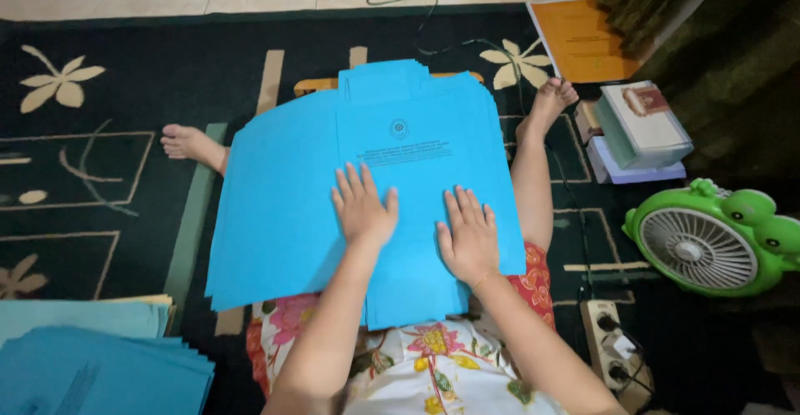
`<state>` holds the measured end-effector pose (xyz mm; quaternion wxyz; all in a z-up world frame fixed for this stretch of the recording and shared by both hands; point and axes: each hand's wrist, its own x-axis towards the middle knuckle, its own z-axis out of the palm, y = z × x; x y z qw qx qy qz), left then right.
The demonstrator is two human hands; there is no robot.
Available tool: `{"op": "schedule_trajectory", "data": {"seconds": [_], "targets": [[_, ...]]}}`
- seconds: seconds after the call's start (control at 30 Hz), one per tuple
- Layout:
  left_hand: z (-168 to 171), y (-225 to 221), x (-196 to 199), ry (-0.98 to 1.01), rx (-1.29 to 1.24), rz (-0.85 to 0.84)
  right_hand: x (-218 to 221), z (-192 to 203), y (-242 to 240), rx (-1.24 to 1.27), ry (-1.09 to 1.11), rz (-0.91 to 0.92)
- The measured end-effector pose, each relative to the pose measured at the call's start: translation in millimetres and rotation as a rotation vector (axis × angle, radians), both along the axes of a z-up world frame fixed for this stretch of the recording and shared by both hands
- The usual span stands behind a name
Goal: The person sits on the floor and repeatedly picks up blue folders from a pile on the left, placing them onto a stack on their lap. They smooth and align the folders with both hands to maintain a neat stack.
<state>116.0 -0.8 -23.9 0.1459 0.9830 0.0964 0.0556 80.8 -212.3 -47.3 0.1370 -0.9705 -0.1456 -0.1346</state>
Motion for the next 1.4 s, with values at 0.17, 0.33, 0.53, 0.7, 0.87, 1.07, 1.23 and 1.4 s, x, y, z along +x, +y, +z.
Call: {"op": "schedule_trajectory", "data": {"seconds": [0.17, 0.33, 0.53, 0.7, 0.87, 1.07, 1.23, 1.4], "targets": [[32, -8, -125, 0.031, -0.089, -0.278, -1, 3, -4, 0.059, -0.035, 0.058], [18, 25, -172, -0.366, -0.312, -0.273, -12, 22, -32, 0.538, -0.072, 0.181], [-7, 54, -161, -0.17, -0.425, 0.079, -33, -1, -82, 0.495, 0.14, -0.195], [-2, 52, -144, 0.085, -0.814, 0.13, -43, 2, -95, 0.46, 0.382, -0.256], [24, 68, -170, 0.045, -0.842, 0.118, -51, 13, -90, 0.755, 0.521, -0.136], [-16, 140, -246, -0.22, -0.801, 0.327, -45, 37, 13, 0.842, 0.754, 0.192], [-11, 198, -350, -0.437, -0.897, 0.636, -33, 8, 169, 0.757, 0.857, 0.496], [-40, 241, -471, -0.38, -0.828, 1.051, -73, -39, 322, 0.489, 0.699, 0.91]]}}
